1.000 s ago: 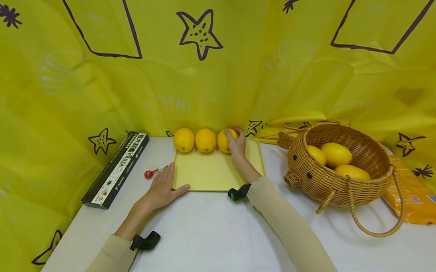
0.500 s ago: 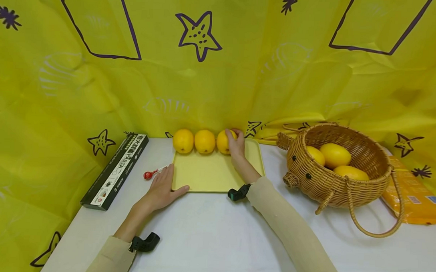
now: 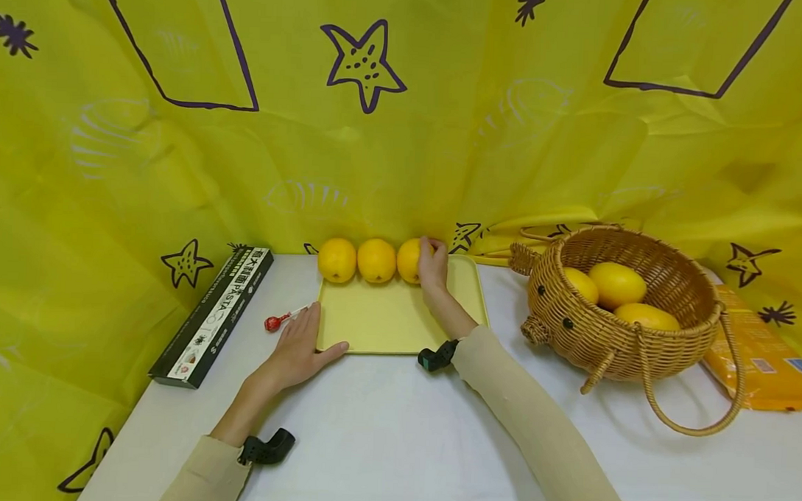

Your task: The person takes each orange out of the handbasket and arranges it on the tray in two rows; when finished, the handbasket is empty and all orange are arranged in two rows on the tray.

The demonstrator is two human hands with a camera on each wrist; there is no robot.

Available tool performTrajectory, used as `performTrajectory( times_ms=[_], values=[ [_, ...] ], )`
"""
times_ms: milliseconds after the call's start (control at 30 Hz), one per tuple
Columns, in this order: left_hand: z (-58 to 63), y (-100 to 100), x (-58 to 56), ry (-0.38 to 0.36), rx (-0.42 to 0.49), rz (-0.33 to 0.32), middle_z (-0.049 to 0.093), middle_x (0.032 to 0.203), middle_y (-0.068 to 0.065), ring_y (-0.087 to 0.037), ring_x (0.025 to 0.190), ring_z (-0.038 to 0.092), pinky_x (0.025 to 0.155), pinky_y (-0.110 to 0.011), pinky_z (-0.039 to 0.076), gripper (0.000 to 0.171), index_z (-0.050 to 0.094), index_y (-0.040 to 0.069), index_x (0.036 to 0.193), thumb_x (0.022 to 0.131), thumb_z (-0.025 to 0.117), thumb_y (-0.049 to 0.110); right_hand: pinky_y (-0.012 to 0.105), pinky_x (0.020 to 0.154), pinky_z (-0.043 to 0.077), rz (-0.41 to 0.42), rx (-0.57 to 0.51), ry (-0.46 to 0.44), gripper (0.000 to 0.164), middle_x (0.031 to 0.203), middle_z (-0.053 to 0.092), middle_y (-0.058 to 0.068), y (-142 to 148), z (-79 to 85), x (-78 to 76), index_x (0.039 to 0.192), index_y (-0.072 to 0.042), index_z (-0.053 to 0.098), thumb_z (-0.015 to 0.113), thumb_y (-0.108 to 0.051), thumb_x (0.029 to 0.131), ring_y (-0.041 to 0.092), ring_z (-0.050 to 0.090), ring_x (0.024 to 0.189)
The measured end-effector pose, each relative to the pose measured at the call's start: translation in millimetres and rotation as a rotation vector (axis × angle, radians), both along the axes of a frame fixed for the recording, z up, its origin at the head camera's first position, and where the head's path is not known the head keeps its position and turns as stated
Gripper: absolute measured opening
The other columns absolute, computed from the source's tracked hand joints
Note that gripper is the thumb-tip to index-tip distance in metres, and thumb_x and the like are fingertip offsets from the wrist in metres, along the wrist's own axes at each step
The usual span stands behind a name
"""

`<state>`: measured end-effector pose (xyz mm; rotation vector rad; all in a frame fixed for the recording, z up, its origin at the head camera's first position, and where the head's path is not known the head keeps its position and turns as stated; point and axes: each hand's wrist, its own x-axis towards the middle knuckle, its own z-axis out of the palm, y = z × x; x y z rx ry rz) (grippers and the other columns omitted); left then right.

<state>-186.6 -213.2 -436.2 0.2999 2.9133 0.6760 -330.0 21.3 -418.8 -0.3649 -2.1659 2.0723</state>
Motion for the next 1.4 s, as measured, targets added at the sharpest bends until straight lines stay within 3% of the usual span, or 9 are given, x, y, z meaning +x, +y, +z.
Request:
performTrajectory(
  times_ms=[267,467,633,767,867,1033,1167,1400],
  values=[
    [0.2,1.3,0.4,0.001,-0.002,-0.002,0.004,0.161,-0.027,-0.042,0.150,0.006,0.122,-0.058,0.004,0.101,0.000,-0.009,0.152,0.093,0.053,0.054,0.041,0.112,0.034,-0.001,-0.052,-0.031,0.051,0.139,0.046,0.015,3.8,1.5,5.0,0.134,-0.003,0.042,0.032,-0.042,0.103,0.026,0.045,0.122],
    [2.0,-0.3,1.4,0.003,0.002,0.002,0.004,0.161,-0.028,-0.043,0.150,0.006,0.122,-0.058,0.005,0.101,0.000,-0.010,0.152,0.094,0.053,0.054,0.039,0.119,0.027,0.034,-0.053,-0.051,0.054,0.151,0.038,0.010,11.4,8.0,17.4,0.143,-0.008,0.035,0.028,-0.043,0.103,0.024,0.036,0.139],
    [2.2,-2.1,1.7,0.010,-0.002,0.003,0.004,0.161,-0.028,-0.044,0.150,0.006,0.122,-0.058,0.005,0.101,0.001,-0.010,0.152,0.094,0.052,0.056,0.041,0.123,0.020,0.114,-0.079,-0.035,0.058,0.161,0.021,0.004,31.7,30.8,53.3,0.151,-0.015,0.023,0.036,-0.042,0.101,0.022,0.021,0.149],
    [2.4,-1.5,2.2,0.004,0.014,-0.003,0.003,0.161,-0.028,-0.044,0.150,0.005,0.122,-0.058,0.004,0.101,0.000,-0.010,0.152,0.094,0.052,0.055,0.044,0.123,0.017,0.228,-0.068,0.051,0.057,0.162,0.020,0.000,55.6,53.8,100.1,0.152,-0.019,0.024,0.042,-0.035,0.101,0.019,0.019,0.150],
    [2.0,-0.6,2.0,-0.003,0.016,-0.008,0.002,0.161,-0.027,-0.044,0.150,0.004,0.122,-0.058,0.004,0.102,-0.001,-0.009,0.152,0.094,0.052,0.056,0.045,0.123,0.016,0.317,-0.056,0.153,0.051,0.159,0.025,0.003,77.8,65.1,138.6,0.150,-0.014,0.029,0.044,-0.022,0.101,0.020,0.022,0.149],
    [0.8,-1.0,1.7,0.008,0.007,-0.005,0.002,0.161,-0.027,-0.044,0.150,0.005,0.122,-0.059,0.004,0.102,-0.001,-0.009,0.152,0.094,0.052,0.056,0.022,0.116,0.029,0.354,-0.031,0.261,0.045,0.149,0.039,0.000,120.3,71.9,184.1,0.145,-0.005,0.034,0.045,-0.014,0.102,0.013,0.032,0.141],
    [0.4,-0.9,2.0,0.006,0.011,-0.005,0.002,0.161,-0.027,-0.043,0.150,0.005,0.122,-0.058,0.004,0.102,-0.001,-0.009,0.152,0.093,0.052,0.056,0.007,0.103,0.037,0.333,-0.043,0.310,0.041,0.138,0.047,-0.008,149.4,73.6,197.7,0.141,-0.005,0.038,0.048,-0.016,0.102,0.007,0.039,0.135],
    [-0.8,-0.8,1.5,0.008,0.005,-0.006,0.002,0.161,-0.027,-0.044,0.150,0.005,0.122,-0.058,0.005,0.102,0.000,-0.009,0.152,0.093,0.052,0.056,0.011,0.095,0.047,0.332,-0.149,0.364,0.034,0.130,0.052,-0.005,172.7,74.6,195.3,0.134,-0.008,0.043,0.048,-0.006,0.100,0.005,0.049,0.123]
  ],
)
